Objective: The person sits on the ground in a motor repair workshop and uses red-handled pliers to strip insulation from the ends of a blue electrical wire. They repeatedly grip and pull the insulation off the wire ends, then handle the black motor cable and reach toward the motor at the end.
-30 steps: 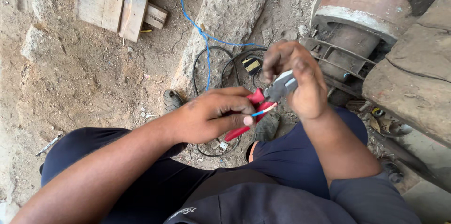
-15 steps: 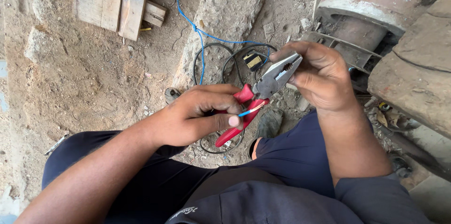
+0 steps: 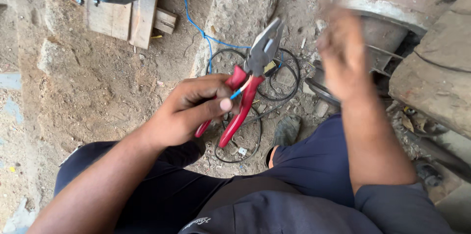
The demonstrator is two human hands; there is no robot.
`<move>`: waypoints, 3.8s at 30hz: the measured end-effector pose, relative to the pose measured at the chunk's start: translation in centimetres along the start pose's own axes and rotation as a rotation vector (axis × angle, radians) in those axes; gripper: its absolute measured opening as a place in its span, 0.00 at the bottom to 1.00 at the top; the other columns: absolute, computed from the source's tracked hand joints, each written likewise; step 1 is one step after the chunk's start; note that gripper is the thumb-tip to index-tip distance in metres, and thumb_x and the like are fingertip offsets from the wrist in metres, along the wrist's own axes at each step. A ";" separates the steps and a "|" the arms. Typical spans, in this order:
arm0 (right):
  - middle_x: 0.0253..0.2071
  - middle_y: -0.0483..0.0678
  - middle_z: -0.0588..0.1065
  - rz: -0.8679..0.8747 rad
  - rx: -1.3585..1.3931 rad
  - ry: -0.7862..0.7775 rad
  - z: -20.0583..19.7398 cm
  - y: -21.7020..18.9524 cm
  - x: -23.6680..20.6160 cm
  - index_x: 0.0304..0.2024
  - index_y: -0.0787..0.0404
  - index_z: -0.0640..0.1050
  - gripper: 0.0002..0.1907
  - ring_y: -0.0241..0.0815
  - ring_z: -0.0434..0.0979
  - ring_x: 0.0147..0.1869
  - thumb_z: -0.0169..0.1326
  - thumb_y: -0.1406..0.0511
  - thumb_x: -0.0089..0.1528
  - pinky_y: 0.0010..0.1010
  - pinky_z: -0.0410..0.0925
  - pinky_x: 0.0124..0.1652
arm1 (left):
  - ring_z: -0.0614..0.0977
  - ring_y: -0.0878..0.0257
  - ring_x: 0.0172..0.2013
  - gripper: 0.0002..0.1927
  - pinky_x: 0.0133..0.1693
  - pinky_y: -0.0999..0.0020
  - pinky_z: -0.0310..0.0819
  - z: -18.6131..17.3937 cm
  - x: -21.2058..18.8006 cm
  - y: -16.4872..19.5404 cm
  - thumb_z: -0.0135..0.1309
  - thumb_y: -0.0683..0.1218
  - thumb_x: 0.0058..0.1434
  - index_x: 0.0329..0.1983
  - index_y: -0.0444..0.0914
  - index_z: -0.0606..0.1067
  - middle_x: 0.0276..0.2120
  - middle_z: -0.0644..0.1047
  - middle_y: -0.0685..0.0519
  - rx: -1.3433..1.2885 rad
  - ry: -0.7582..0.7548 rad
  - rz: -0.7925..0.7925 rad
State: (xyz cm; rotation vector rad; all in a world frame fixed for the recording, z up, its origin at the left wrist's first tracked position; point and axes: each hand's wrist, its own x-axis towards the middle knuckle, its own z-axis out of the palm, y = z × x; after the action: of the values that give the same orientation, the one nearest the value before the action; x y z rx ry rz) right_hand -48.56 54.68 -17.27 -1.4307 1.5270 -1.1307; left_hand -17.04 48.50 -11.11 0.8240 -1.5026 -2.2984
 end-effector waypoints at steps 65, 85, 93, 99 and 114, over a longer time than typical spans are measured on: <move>0.38 0.51 0.74 -0.292 -0.305 -0.287 5.5 -1.3 -0.8 0.40 0.65 0.75 0.08 0.47 0.77 0.40 0.55 0.65 0.69 0.37 0.68 0.37 | 0.83 0.47 0.32 0.11 0.33 0.53 0.76 -1.8 3.7 -1.4 0.54 0.48 0.61 0.43 0.39 0.80 0.35 0.81 0.47 1.222 0.061 0.305; 0.43 0.48 0.76 -0.582 -0.467 -0.139 5.2 -4.8 0.4 0.51 0.60 0.80 0.16 0.48 0.81 0.42 0.65 0.69 0.61 0.38 0.73 0.40 | 0.81 0.44 0.39 0.11 0.41 0.52 0.74 -2.5 3.3 -0.4 0.51 0.46 0.67 0.41 0.33 0.77 0.36 0.78 0.43 0.927 0.004 0.264; 0.31 0.47 0.72 -0.048 -0.083 -0.264 5.7 -2.0 -1.1 0.40 0.61 0.76 0.07 0.42 0.74 0.31 0.54 0.65 0.71 0.34 0.65 0.31 | 0.82 0.46 0.33 0.09 0.33 0.54 0.76 -1.5 3.2 -0.1 0.54 0.47 0.64 0.42 0.37 0.77 0.38 0.78 0.46 1.141 0.075 0.371; 0.26 0.45 0.74 0.749 0.791 -0.284 6.0 0.3 -1.1 0.37 0.63 0.78 0.12 0.31 0.68 0.20 0.50 0.62 0.69 0.22 0.58 0.18 | 0.81 0.52 0.26 0.09 0.27 0.56 0.75 -1.1 3.3 0.4 0.57 0.49 0.61 0.41 0.39 0.76 0.36 0.75 0.49 1.449 0.132 0.448; 0.40 0.51 0.79 -0.434 -0.287 -0.136 5.2 -4.6 -0.2 0.50 0.60 0.78 0.13 0.48 0.82 0.42 0.66 0.69 0.64 0.37 0.74 0.40 | 0.81 0.44 0.37 0.11 0.41 0.51 0.73 -3.0 3.3 -0.9 0.49 0.47 0.70 0.40 0.34 0.76 0.33 0.77 0.44 0.791 -0.034 0.141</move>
State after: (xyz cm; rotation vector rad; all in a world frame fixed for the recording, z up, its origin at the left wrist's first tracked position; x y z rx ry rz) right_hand -42.17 54.40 -14.68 -2.0644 1.3572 -1.0567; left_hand -17.79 44.95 -13.88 0.8030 -2.4342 -1.5908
